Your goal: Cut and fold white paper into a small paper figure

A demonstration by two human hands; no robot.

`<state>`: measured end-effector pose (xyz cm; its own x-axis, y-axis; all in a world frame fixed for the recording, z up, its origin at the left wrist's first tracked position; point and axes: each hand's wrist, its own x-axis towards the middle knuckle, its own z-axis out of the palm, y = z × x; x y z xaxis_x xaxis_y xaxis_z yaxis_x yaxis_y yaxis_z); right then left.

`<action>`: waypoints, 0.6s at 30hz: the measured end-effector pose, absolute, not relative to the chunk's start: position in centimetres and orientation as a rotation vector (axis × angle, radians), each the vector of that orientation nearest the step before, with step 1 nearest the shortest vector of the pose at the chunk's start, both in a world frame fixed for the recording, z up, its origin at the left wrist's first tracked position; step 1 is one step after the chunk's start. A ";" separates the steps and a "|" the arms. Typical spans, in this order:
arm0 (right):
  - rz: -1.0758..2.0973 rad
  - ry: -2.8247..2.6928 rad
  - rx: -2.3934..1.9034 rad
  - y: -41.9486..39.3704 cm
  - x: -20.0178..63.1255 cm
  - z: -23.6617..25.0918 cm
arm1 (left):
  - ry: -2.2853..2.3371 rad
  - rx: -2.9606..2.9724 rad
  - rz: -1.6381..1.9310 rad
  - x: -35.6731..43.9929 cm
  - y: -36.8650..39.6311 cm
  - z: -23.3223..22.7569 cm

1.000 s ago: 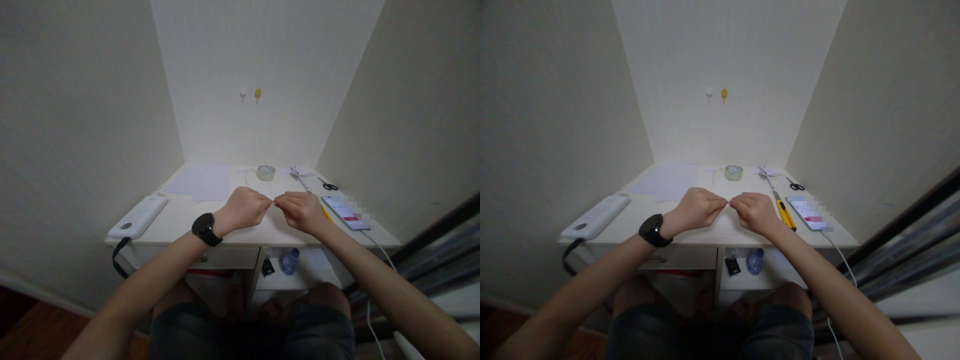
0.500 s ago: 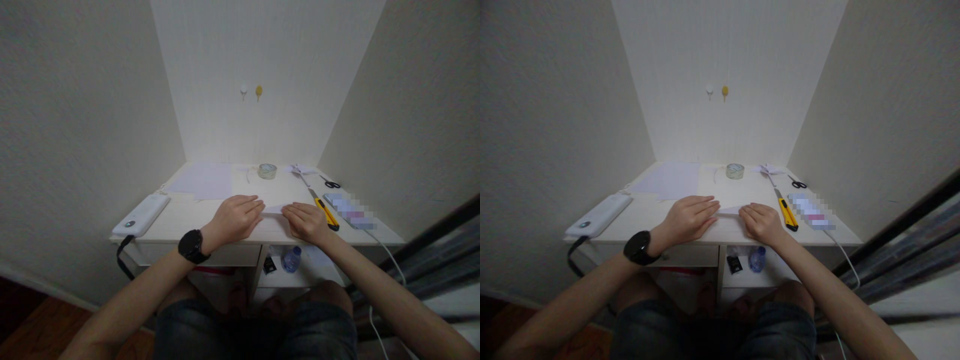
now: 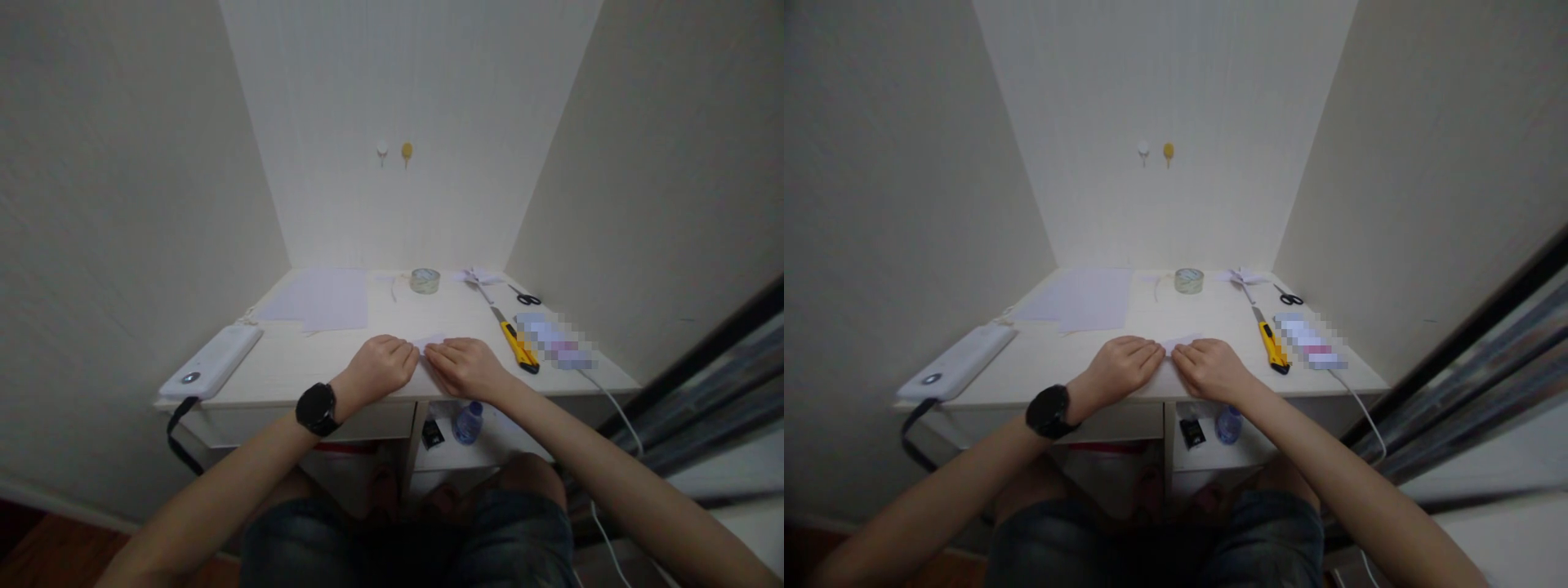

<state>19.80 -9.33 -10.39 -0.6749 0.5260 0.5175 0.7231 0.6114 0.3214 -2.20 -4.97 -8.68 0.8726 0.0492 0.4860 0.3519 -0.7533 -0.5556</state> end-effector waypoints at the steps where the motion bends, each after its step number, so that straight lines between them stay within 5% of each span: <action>1: -0.757 -2.498 -0.985 -9.4 19.8 -10.2 | -0.281 -2.372 -0.595 -2.3 -5.0 -8.7; 18: -0.928 -2.366 -1.051 -11.7 24.4 -11.8 | -0.319 -2.292 -0.605 -3.5 -4.3 -11.0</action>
